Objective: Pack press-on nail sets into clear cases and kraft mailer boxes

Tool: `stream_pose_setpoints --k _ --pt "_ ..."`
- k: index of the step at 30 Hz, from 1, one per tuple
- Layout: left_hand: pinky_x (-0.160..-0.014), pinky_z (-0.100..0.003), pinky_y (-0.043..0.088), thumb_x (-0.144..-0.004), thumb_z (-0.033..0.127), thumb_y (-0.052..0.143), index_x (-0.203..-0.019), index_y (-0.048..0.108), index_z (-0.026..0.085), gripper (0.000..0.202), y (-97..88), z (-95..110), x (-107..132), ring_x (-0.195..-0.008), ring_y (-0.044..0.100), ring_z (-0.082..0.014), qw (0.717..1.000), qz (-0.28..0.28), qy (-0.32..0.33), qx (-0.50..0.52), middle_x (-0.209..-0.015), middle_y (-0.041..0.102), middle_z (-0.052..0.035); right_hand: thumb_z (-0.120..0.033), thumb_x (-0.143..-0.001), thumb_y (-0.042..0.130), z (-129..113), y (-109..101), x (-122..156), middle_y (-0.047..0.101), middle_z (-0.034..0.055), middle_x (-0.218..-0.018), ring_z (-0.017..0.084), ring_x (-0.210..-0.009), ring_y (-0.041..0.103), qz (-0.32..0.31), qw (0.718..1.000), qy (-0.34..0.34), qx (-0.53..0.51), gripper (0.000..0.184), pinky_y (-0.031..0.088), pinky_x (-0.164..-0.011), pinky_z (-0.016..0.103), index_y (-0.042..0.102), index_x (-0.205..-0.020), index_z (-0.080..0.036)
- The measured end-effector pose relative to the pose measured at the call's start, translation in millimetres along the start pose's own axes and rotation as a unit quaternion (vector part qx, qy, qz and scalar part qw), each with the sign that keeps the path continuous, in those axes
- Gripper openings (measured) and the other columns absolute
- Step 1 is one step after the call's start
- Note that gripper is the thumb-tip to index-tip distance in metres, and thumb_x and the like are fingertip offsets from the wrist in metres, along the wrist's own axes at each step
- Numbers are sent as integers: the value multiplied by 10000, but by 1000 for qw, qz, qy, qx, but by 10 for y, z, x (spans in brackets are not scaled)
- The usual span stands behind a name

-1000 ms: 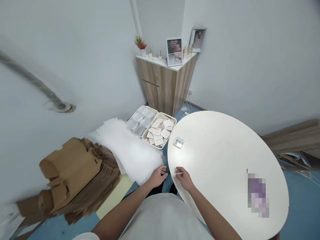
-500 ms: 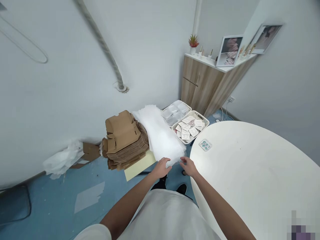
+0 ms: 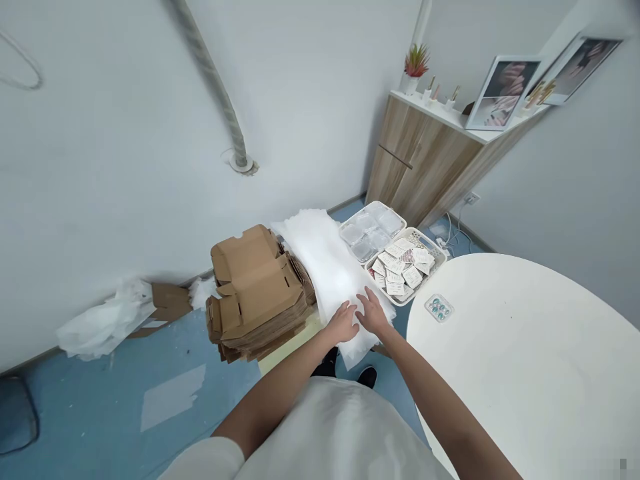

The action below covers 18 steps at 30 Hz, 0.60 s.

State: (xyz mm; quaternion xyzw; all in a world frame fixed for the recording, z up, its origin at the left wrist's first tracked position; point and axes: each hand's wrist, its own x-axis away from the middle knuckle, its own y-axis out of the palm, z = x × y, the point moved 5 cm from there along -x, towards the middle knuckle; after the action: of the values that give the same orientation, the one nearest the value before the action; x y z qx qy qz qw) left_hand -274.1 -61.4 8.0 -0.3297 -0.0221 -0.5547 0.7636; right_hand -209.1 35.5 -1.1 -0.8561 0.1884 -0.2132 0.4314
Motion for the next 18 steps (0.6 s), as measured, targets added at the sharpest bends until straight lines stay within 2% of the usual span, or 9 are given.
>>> stream_pose_setpoints --k 4,7,13,18 --pt "-1027 -410 162 -610 245 559 -1250 340 129 686 -41 -211 -87 -1294 114 -296 997 -32 -71 -9 -1415 148 -128 -181 -687 541 72 81 -99 171 98 -1404 319 -1276 148 15 996 70 45 547 323 -901 436 394 -1211 -227" --pt "-1021 -402 166 -613 281 559 -1276 289 117 734 -51 -349 -66 -1293 110 -301 993 -50 -104 -4 -1421 92 -148 -154 -698 512 121 102 -111 221 118 -1380 317 -1223 273 18 993 106 52 552 351 -851 423 370 -1225 -236" --pt "-1026 -364 166 -622 297 551 -1262 311 113 707 -23 -460 -38 -1296 126 -269 995 -51 -88 -5 -1415 125 -151 -100 -712 431 119 2 -201 484 118 -1134 250 -988 495 57 988 118 78 456 383 -747 365 430 -1154 -211" --pt "-1031 -358 164 -610 313 559 -1242 342 125 694 -6 -485 -55 -1297 132 -258 996 -50 -73 8 -1407 176 -135 -95 -715 353 110 -86 -220 554 92 -977 195 -846 540 97 989 107 23 445 413 -666 311 411 -1151 -168"
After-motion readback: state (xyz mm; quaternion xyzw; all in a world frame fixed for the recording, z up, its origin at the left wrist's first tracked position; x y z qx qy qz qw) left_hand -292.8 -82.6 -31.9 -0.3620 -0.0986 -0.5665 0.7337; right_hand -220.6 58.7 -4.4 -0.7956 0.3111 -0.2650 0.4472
